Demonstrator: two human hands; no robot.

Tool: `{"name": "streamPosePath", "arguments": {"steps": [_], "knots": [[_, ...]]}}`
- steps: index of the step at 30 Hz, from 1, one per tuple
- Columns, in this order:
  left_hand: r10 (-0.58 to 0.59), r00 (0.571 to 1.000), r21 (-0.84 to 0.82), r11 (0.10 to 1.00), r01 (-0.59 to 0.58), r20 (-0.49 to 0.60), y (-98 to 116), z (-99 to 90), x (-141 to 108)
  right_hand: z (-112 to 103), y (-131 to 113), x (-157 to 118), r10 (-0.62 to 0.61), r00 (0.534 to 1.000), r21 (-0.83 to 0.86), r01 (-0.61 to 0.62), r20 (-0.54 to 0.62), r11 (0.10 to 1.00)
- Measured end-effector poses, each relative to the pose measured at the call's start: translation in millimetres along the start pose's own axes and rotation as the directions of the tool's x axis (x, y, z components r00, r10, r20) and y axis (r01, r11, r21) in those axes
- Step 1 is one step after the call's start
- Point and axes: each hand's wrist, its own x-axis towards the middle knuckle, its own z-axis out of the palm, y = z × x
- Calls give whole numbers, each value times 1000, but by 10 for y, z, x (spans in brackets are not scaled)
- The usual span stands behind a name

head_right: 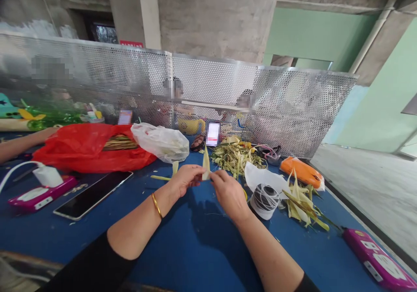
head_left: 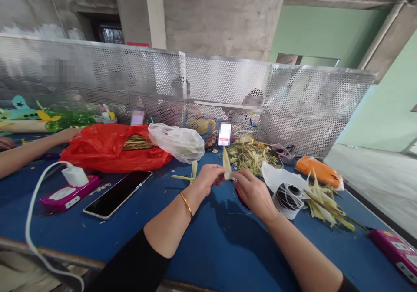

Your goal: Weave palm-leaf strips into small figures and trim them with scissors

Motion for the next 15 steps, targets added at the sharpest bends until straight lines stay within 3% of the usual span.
{"name": "streamPosePath", "arguments": {"steps": [2, 4, 8, 15], "knots": [[41, 994, -64, 997, -48, -105, 32, -60, 51, -27, 31, 14, 229, 968, -149, -212, 106, 966], [63, 982, -111, 990, -84, -179, 57, -106, 87, -29, 83, 15, 364, 902, -270, -300, 231, 915], [32, 977, -170, 983, -70, -212, 44, -96, 103, 24, 189, -1, 375, 863, -245, -304, 338, 921], [4, 984, -220, 974, -44, -179, 6, -24, 80, 48, 305, 50, 472, 831, 38, -504, 294, 863]]}}
